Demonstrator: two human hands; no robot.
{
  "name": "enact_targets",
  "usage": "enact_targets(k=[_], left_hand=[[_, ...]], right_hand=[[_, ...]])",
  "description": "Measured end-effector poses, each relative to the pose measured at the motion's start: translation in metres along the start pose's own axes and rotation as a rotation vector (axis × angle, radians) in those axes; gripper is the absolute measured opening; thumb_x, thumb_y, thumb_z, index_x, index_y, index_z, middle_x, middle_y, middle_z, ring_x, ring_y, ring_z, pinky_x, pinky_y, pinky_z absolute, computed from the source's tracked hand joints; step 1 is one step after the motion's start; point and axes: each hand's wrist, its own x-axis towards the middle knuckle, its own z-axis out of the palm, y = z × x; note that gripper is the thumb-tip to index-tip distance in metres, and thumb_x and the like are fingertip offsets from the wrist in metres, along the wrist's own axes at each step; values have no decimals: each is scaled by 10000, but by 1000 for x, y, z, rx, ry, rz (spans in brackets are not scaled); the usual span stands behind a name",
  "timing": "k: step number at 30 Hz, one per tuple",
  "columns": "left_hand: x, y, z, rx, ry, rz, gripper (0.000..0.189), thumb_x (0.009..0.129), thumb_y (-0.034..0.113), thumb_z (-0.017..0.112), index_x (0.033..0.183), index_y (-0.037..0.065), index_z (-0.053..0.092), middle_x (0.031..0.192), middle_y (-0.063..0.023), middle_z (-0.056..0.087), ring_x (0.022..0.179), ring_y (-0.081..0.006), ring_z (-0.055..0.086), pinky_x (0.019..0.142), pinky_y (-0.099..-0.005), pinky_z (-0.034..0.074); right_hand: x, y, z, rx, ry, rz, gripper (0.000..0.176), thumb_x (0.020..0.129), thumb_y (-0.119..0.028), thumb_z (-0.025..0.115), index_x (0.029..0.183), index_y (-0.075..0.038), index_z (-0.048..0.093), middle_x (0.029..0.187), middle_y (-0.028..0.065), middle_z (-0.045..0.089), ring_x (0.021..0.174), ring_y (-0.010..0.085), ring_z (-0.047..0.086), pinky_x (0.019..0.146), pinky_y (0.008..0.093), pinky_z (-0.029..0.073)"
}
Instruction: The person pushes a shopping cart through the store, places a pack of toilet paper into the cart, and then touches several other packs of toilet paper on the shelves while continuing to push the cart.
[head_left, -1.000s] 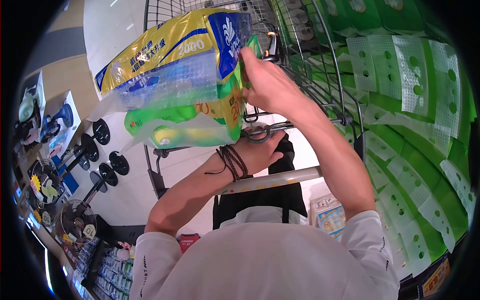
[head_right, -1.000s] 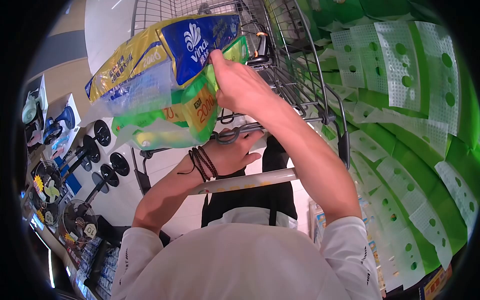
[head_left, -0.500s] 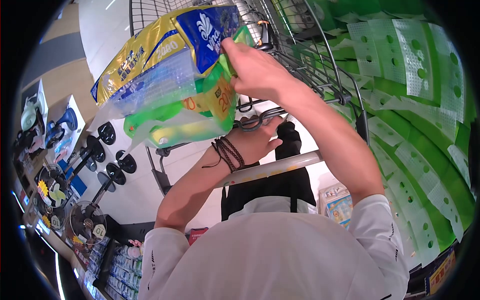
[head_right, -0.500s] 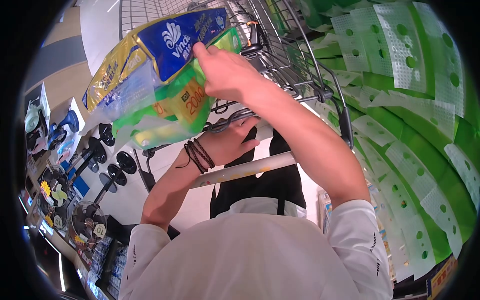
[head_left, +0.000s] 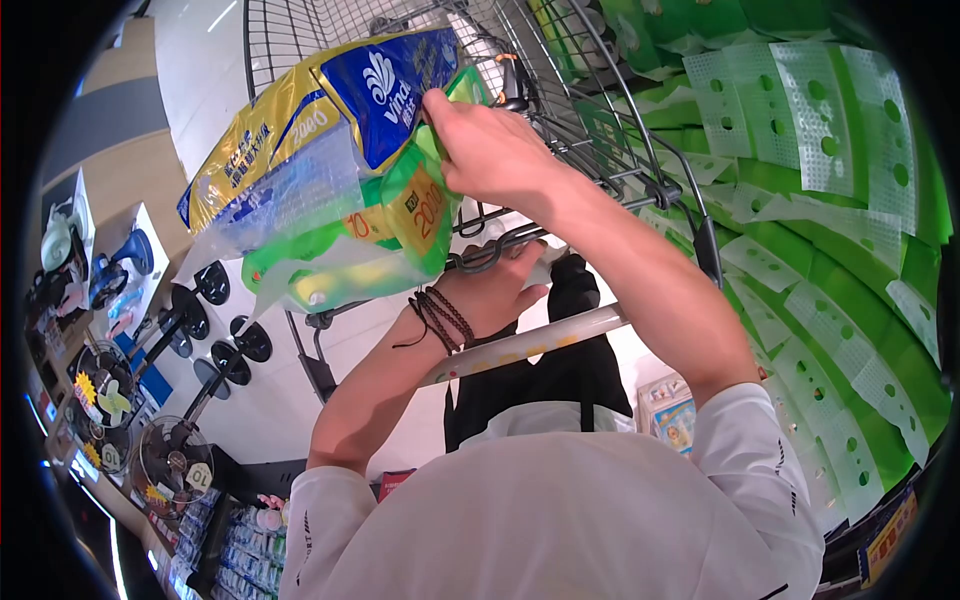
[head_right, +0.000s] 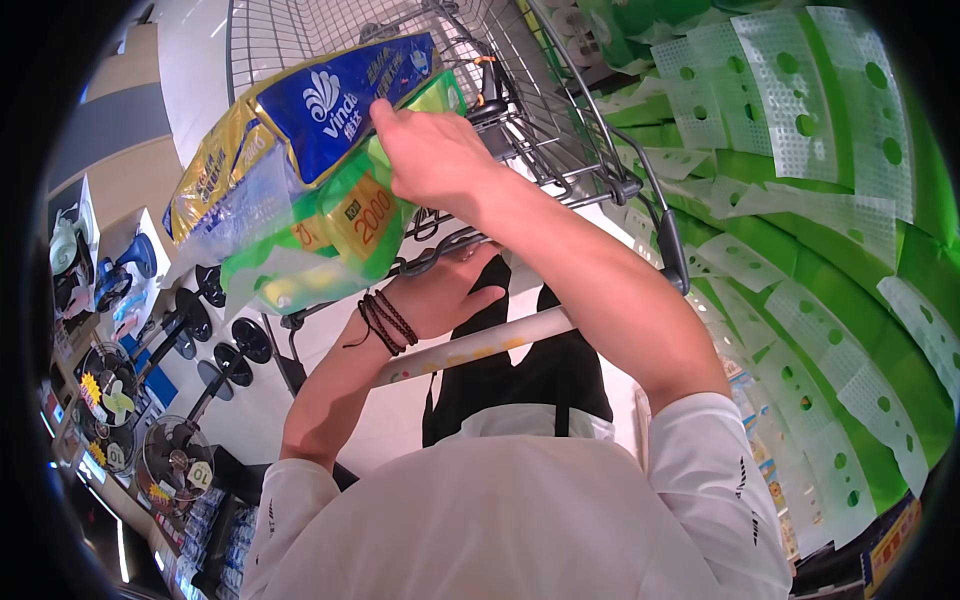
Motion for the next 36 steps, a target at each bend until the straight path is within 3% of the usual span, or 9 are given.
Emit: enact_targets(k=[6,10,19,22,25,29,31,33,36], left_hand=[[-2,1,-2,13,1,-17,536,972,299,644,1400,25,474,1345,-247,576,1259,-372,572,1015,-441,500],[-2,5,-1,47,-26,-91,544,977,338,628,1424,91,441,1361,-194,572,1230,-356,594,932,-449,543],[4,2,4,14,-83,-99,544,999,363,592,1443,106,409,1409,-205,533,1231,-372,595,945,-452,542],[1,3,7,54,40,-39,480,973,365,616,1327,69,483,1040,-174,677,945,-369,696,771,-491,581],[2,4,5,133,-15,-25,541,1004,377,583,1412,54,435,1312,-226,580,1162,-386,627,932,-453,551],[4,4,0,9,-24,23,530,1005,371,569,1406,42,458,1270,-249,594,1165,-399,621,975,-461,527],[-3,11,-5,-11,18,84,555,1000,378,571,1420,32,461,1269,-258,600,1208,-403,592,1040,-462,480],[-23,28,-12,25,116,112,529,1003,366,578,1398,23,495,1282,-241,600,1220,-400,580,1043,-454,471],[-75,34,-15,-81,334,227,512,1010,352,594,1380,7,521,1295,-229,595,1218,-390,575,1055,-439,453]], right_hand=[[3,2,1,-57,-51,61,321,833,-83,656,1106,0,509,932,236,694,940,441,673,801,528,529],[4,3,-1,-81,-106,102,331,837,-113,680,1118,-8,540,980,218,708,955,423,679,819,514,531],[1,4,-2,-83,-80,82,344,847,-108,686,1144,-9,545,1007,210,714,983,430,673,837,519,533],[0,3,-4,-91,-107,94,345,847,-123,699,1134,-16,542,1001,205,716,981,429,674,828,521,537],[-2,2,-4,-123,-67,50,339,852,-137,708,1124,-25,540,992,196,720,978,425,676,816,518,542],[-2,1,-11,-115,-109,88,347,870,-187,695,1160,-45,567,1048,182,736,1012,401,687,846,497,552],[-15,-8,-25,-72,-20,74,375,886,-206,686,1206,-50,568,1079,183,735,1036,396,689,877,494,544],[-40,-24,-45,23,135,-2,326,909,-226,682,1144,-29,572,1012,196,718,965,401,696,821,487,552],[-89,-33,-68,184,317,-86,284,917,-175,683,1142,-25,596,1028,164,733,983,363,710,844,434,547]])
